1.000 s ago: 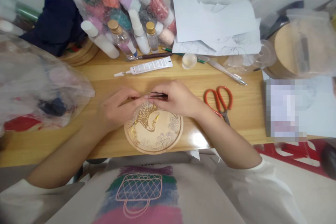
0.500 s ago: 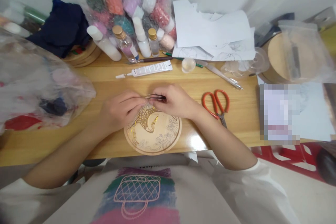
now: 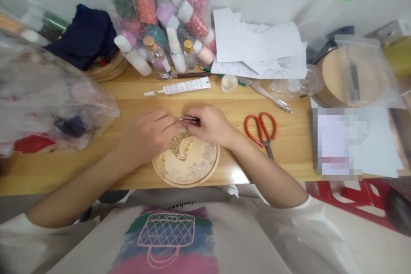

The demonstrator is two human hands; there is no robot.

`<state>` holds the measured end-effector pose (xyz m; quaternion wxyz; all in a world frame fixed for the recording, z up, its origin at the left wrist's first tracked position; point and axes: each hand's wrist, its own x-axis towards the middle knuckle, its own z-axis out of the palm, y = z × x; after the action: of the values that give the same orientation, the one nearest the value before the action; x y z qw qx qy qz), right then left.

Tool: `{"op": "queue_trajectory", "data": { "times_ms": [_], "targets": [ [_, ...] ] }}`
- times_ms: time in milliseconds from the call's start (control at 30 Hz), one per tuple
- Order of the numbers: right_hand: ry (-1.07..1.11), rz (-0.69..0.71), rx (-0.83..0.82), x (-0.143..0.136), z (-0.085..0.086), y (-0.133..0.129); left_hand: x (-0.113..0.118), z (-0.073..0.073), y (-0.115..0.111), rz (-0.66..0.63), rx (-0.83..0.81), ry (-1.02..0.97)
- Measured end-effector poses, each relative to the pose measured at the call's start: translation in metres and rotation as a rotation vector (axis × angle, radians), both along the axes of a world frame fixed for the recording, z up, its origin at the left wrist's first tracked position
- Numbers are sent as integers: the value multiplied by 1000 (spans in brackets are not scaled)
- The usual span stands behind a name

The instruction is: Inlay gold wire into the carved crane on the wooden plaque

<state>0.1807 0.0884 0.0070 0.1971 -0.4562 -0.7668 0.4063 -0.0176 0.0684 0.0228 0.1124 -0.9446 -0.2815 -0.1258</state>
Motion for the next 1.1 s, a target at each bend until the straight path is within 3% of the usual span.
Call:
{"op": "queue_trajectory", "data": {
  "times_ms": [267, 667, 900, 1100],
  "targets": [
    [49, -45, -3, -1, -3, -2, -3, -1, 3, -11, 95, -17],
    [117, -80, -54, 6, 1, 5, -8, -12, 2, -29, -52, -46],
    [103, -74, -44, 7, 3, 5, -6, -10, 1, -36, -46, -44],
    [185, -151, -12, 8, 1, 3, -7, -13, 2, 18, -68, -39]
  ]
}}
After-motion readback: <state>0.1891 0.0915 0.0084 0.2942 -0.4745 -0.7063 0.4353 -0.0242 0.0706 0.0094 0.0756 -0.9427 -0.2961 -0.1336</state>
